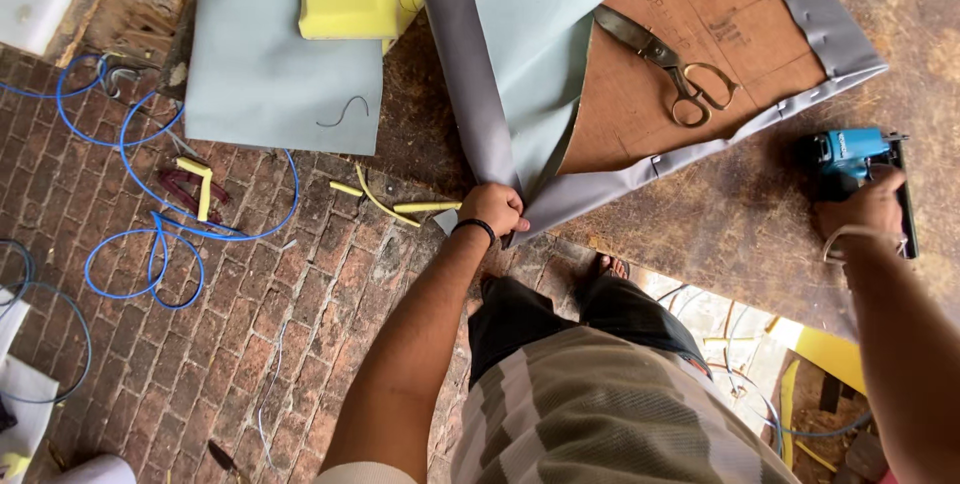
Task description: The person staples gray fabric onto a wooden frame using a pneumatic staple gun, trims excess fabric with shears, and folds edges to create a tufted cushion. The person repeatedly flips the cushion, staples edges, and trims fabric to fit the frame.
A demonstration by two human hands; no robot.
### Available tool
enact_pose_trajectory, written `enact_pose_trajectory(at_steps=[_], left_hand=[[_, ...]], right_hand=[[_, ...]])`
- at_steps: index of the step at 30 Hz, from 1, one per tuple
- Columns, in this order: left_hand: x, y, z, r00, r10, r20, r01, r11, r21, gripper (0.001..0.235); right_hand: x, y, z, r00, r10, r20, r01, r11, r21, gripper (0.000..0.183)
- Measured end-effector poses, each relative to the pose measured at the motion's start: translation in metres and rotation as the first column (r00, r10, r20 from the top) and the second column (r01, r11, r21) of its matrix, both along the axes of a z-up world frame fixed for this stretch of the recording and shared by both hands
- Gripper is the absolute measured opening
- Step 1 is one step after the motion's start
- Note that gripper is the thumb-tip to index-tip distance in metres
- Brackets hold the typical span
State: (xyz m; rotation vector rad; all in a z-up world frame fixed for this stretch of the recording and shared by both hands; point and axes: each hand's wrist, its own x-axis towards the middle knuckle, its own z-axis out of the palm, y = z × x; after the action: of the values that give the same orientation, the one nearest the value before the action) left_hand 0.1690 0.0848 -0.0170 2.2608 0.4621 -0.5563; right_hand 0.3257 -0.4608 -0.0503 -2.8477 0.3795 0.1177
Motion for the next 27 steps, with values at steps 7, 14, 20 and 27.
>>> enact_pose_trajectory(at_steps=[7,14,20,27], left_hand=[[0.012,0.007,0.022,0.977,-0.149,-0.155,0.140,0.988,-0.065,0.025],[0.029,0.012,0.019,0.897,-0.411,-0.162,0.420,0.907,0.026,0.035],[0.029,0.018,0.011,0.881,-0.462,-0.099,0.462,0.887,-0.023,0.034],[0.033,0.020,0.012,0.891,-0.438,-0.117,0.431,0.898,-0.086,0.029]], right_hand=[[-0.088,0.069,0.055,0.938,0.035,-0.344,-0.062,0.996,-0.069,0.058],[-0.231,0.265,0.058,0.812,0.525,-0.255,-0.365,0.799,0.478,0.050],[-0.247,0.322,0.067,0.824,0.424,-0.376,-0.286,0.883,0.371,0.043],[-0.252,0.343,0.073,0.795,0.366,-0.484,-0.306,0.930,0.202,0.055]])
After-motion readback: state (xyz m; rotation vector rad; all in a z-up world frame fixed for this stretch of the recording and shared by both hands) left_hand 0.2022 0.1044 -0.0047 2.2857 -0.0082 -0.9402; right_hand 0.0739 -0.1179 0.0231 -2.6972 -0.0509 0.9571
